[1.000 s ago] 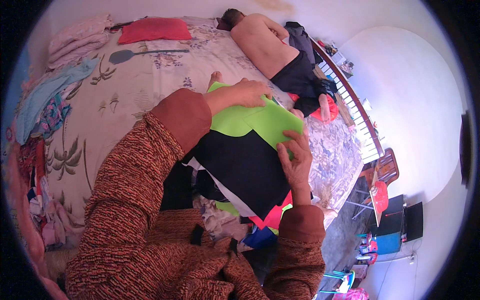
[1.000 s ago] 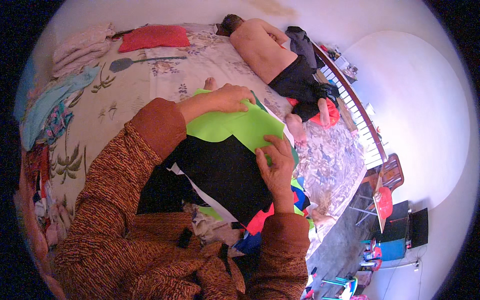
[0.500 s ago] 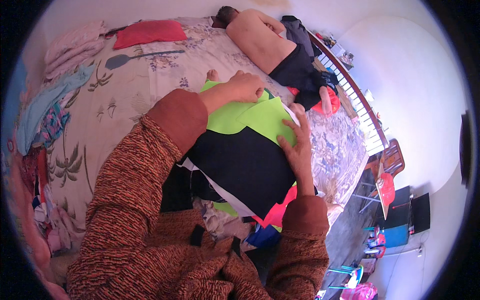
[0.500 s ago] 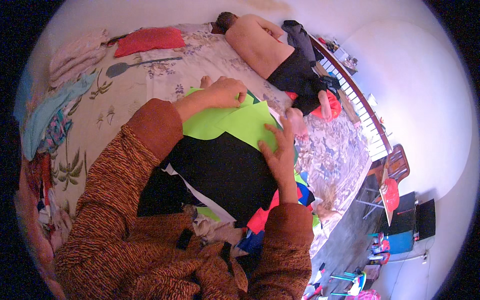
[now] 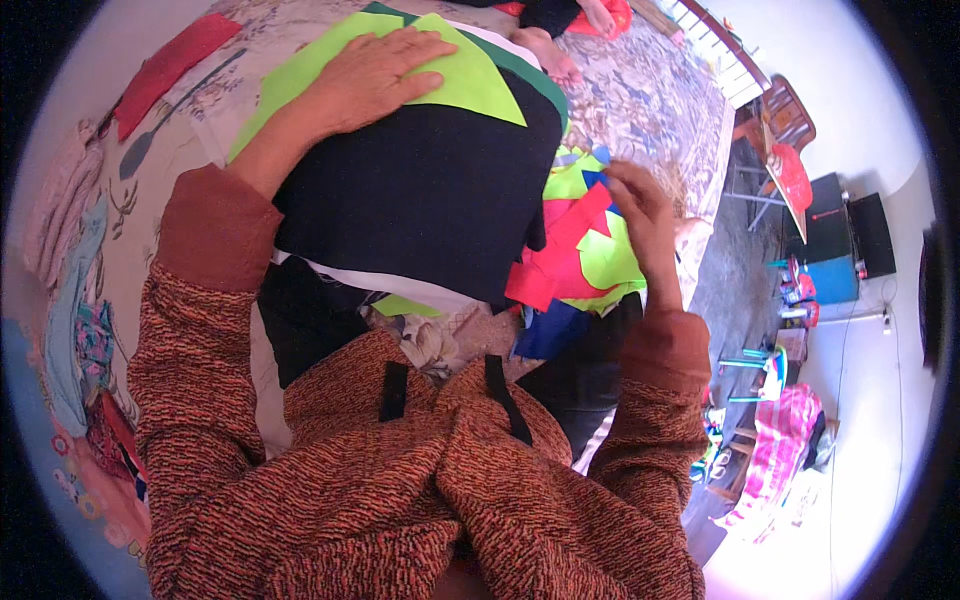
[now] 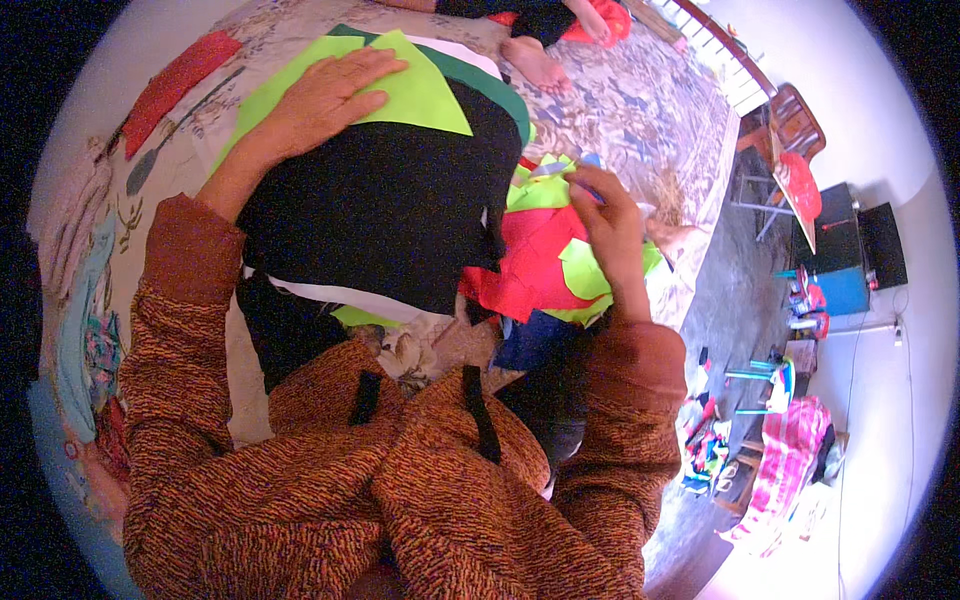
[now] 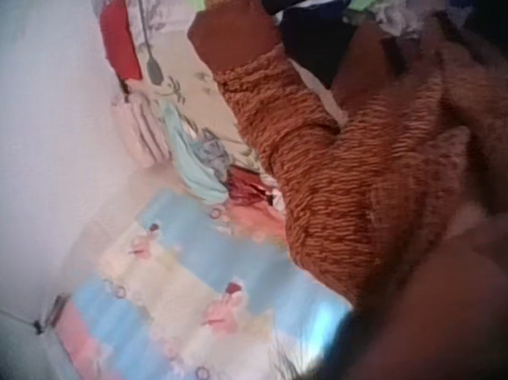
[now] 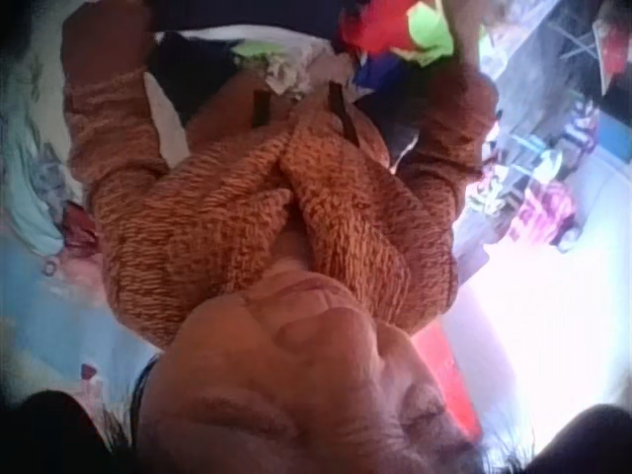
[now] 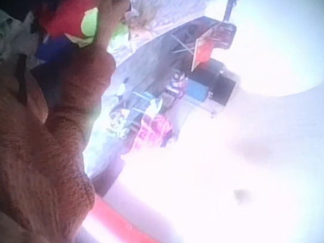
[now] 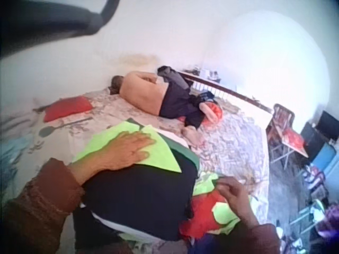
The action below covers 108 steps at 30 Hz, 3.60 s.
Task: The person arranges and stacks various colored fabric pieces on a bed, smoothing and repositioning them by hand. The person handles green, black, white, red, and blue fabric pieces, layering them into a pile.
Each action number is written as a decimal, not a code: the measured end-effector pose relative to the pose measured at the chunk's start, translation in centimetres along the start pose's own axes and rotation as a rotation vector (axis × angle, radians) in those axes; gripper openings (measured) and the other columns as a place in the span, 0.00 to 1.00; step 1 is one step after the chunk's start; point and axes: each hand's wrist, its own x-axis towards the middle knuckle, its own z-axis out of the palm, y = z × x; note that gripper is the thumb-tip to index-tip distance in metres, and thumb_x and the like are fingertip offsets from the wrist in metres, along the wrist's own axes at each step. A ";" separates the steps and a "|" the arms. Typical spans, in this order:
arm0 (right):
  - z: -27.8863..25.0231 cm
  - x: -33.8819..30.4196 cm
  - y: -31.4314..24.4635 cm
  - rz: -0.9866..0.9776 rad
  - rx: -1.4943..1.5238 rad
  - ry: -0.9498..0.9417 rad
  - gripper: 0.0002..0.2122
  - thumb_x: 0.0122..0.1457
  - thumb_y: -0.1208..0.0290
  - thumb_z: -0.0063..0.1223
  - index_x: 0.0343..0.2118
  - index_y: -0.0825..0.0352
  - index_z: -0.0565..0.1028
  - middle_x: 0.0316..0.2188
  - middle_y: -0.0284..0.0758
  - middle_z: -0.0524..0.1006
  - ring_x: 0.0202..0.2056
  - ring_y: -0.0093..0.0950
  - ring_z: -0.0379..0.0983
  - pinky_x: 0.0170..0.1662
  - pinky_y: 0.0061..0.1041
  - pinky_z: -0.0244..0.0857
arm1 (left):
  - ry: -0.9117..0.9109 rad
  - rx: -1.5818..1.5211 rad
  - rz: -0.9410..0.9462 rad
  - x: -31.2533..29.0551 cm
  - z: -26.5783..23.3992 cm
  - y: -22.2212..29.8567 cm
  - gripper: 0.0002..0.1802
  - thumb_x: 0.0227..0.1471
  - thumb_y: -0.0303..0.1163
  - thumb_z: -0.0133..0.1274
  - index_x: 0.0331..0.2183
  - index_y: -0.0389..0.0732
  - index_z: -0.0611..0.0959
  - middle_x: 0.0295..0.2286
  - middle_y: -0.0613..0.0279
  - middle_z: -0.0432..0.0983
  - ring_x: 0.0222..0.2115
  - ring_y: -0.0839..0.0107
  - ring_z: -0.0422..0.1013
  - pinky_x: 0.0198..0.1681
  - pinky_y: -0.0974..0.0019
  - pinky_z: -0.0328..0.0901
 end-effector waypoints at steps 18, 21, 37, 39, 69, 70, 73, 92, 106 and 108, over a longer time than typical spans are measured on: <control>7.0 -12.8 13.3 0.134 -0.532 0.048 0.29 0.44 0.63 0.66 0.51 0.65 0.69 0.51 0.46 0.68 0.51 0.41 0.65 0.53 0.37 0.60 | 0.032 -0.096 -0.022 -0.2 -1.4 0.1 0.25 0.57 0.48 0.43 0.54 0.50 0.73 0.55 0.58 0.65 0.58 0.59 0.58 0.61 0.58 0.50; 9.1 -11.6 12.4 0.099 -0.663 -0.052 0.37 0.41 0.59 0.67 0.55 0.66 0.65 0.57 0.46 0.62 0.57 0.43 0.59 0.58 0.41 0.53 | 0.026 -0.094 -0.033 -0.1 -1.6 0.4 0.26 0.57 0.49 0.43 0.54 0.50 0.73 0.55 0.59 0.65 0.58 0.60 0.58 0.62 0.58 0.49; 13.6 -7.0 12.6 0.243 -0.974 -0.023 0.36 0.38 0.53 0.66 0.50 0.67 0.68 0.56 0.45 0.61 0.57 0.43 0.56 0.54 0.49 0.51 | -0.039 -0.175 -0.075 0.2 -2.7 1.7 0.26 0.56 0.45 0.44 0.53 0.44 0.73 0.55 0.56 0.65 0.59 0.59 0.57 0.62 0.58 0.47; 13.7 -6.8 12.7 0.255 -0.992 -0.031 0.32 0.40 0.58 0.65 0.48 0.67 0.68 0.55 0.46 0.61 0.56 0.44 0.57 0.53 0.48 0.53 | -0.044 -0.174 -0.081 0.3 -2.7 1.8 0.26 0.56 0.45 0.44 0.53 0.44 0.73 0.55 0.56 0.65 0.59 0.59 0.57 0.62 0.58 0.47; 6.3 -9.7 17.4 0.525 1.321 0.558 0.15 0.62 0.66 0.47 0.49 0.67 0.70 0.45 0.37 0.76 0.45 0.31 0.73 0.49 0.33 0.67 | 0.046 -0.141 -0.058 -0.3 -2.1 1.2 0.24 0.56 0.45 0.46 0.52 0.47 0.75 0.54 0.58 0.67 0.57 0.58 0.59 0.60 0.58 0.50; 6.3 -9.9 17.2 0.503 1.282 0.537 0.14 0.62 0.67 0.46 0.48 0.69 0.71 0.44 0.37 0.76 0.44 0.31 0.73 0.49 0.33 0.67 | 0.047 -0.143 -0.062 -0.3 -2.1 1.3 0.24 0.56 0.45 0.46 0.52 0.47 0.75 0.53 0.57 0.67 0.57 0.58 0.59 0.60 0.58 0.51; 7.5 -9.9 16.1 0.493 1.123 0.434 0.14 0.62 0.69 0.47 0.48 0.70 0.71 0.44 0.36 0.76 0.45 0.31 0.73 0.49 0.31 0.66 | 0.054 -0.134 -0.058 -0.3 -2.1 1.6 0.24 0.56 0.45 0.46 0.52 0.47 0.74 0.53 0.57 0.67 0.56 0.58 0.60 0.59 0.58 0.51; 13.4 -3.9 12.3 0.216 -0.762 0.097 0.21 0.44 0.56 0.65 0.35 0.65 0.70 0.32 0.37 0.71 0.38 0.40 0.71 0.36 0.39 0.67 | 0.063 -0.129 -0.034 -0.3 -1.6 0.8 0.25 0.56 0.47 0.46 0.52 0.47 0.74 0.53 0.56 0.67 0.57 0.56 0.59 0.60 0.57 0.51; 13.2 -4.4 14.1 0.518 -0.248 0.205 0.08 0.53 0.68 0.52 0.35 0.64 0.71 0.33 0.34 0.73 0.37 0.30 0.72 0.35 0.33 0.67 | 0.059 -0.107 -0.059 -0.7 -2.0 0.7 0.25 0.56 0.48 0.46 0.52 0.47 0.74 0.53 0.56 0.67 0.57 0.58 0.59 0.60 0.57 0.50; 10.2 -6.3 19.1 0.497 0.152 0.359 0.09 0.59 0.66 0.50 0.40 0.64 0.73 0.36 0.32 0.76 0.38 0.25 0.72 0.39 0.29 0.67 | 0.074 -0.128 -0.031 0.4 -1.6 1.3 0.25 0.56 0.48 0.46 0.52 0.47 0.75 0.53 0.57 0.67 0.57 0.58 0.59 0.60 0.57 0.50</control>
